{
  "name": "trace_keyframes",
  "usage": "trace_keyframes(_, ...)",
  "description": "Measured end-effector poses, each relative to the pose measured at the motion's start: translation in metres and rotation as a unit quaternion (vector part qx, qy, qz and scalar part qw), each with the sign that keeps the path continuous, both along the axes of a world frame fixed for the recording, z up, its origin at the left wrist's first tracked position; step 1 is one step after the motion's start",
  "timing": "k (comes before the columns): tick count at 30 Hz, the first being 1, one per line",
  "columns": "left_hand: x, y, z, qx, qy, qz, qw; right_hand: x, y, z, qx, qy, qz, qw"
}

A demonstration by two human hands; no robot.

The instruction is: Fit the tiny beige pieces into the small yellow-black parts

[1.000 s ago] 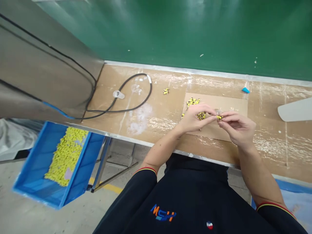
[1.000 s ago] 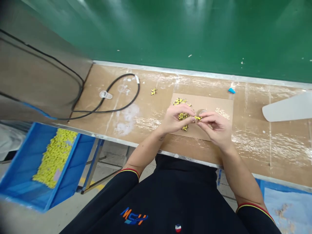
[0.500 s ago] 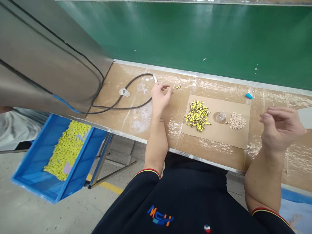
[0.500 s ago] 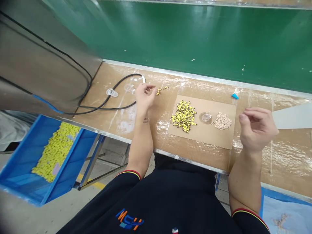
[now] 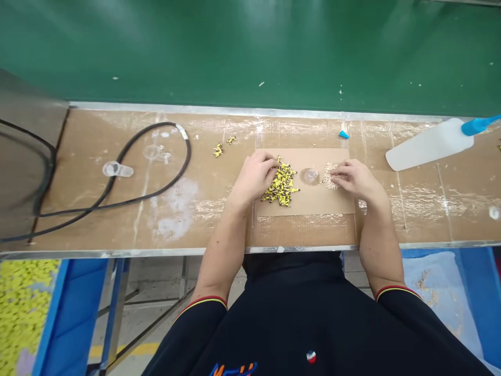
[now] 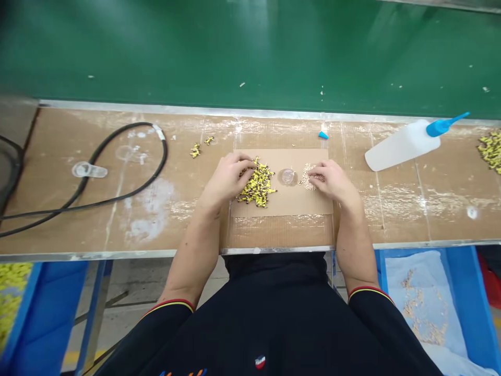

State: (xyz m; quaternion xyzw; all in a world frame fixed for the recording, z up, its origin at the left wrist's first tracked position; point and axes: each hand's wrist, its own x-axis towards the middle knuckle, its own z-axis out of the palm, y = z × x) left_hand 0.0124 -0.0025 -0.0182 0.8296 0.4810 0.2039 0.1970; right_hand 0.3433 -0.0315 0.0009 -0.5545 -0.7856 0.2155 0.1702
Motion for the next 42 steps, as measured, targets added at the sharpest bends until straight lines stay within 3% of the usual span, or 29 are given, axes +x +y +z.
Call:
trace_keyframes(10, -0.015, 0.004, 0.008, -0.03, -0.046, 0.034, 0.998, -0.005, -0.002, 0.001, -0.03, -0.065, 0.021, 0.997)
trace_keyframes(18, -0.015, 0.001, 0.02, -0.016, -0.185, 0.094, 0.978, 0.001, -0.004, 0.014, 0.026, 0.03, 0.001, 0.999)
trace_keyframes(21, -0.007, 0.0, 0.019, -0.062, -0.329, 0.115, 0.935, 0.002, -0.004, 0.017, 0.032, 0.055, -0.007, 0.998)
trace_keyframes(25, 0.005, -0.001, 0.015, -0.184, -0.521, 0.108, 0.827, 0.004, -0.004, 0.015, 0.039, 0.077, -0.011, 0.996)
trace_keyframes(28, 0.01, -0.001, 0.014, -0.272, -0.592, 0.092, 0.753, 0.006, -0.004, 0.013, 0.033, 0.085, -0.013, 0.996)
trace_keyframes(31, 0.013, -0.003, 0.015, -0.296, -0.615, 0.09, 0.725, 0.005, -0.005, 0.015, 0.039, 0.111, -0.027, 0.993)
trace_keyframes(33, 0.018, -0.008, 0.018, -0.28, -0.606, 0.076, 0.741, 0.0, -0.008, 0.018, 0.052, 0.16, -0.04, 0.985)
trace_keyframes(39, 0.052, -0.049, 0.034, -0.062, -0.454, -0.063, 0.887, -0.034, -0.024, 0.024, 0.075, 0.359, -0.013, 0.93)
trace_keyframes(42, 0.064, -0.061, 0.038, 0.018, -0.393, -0.1, 0.914, -0.05, -0.031, 0.024, 0.051, 0.4, 0.027, 0.915)
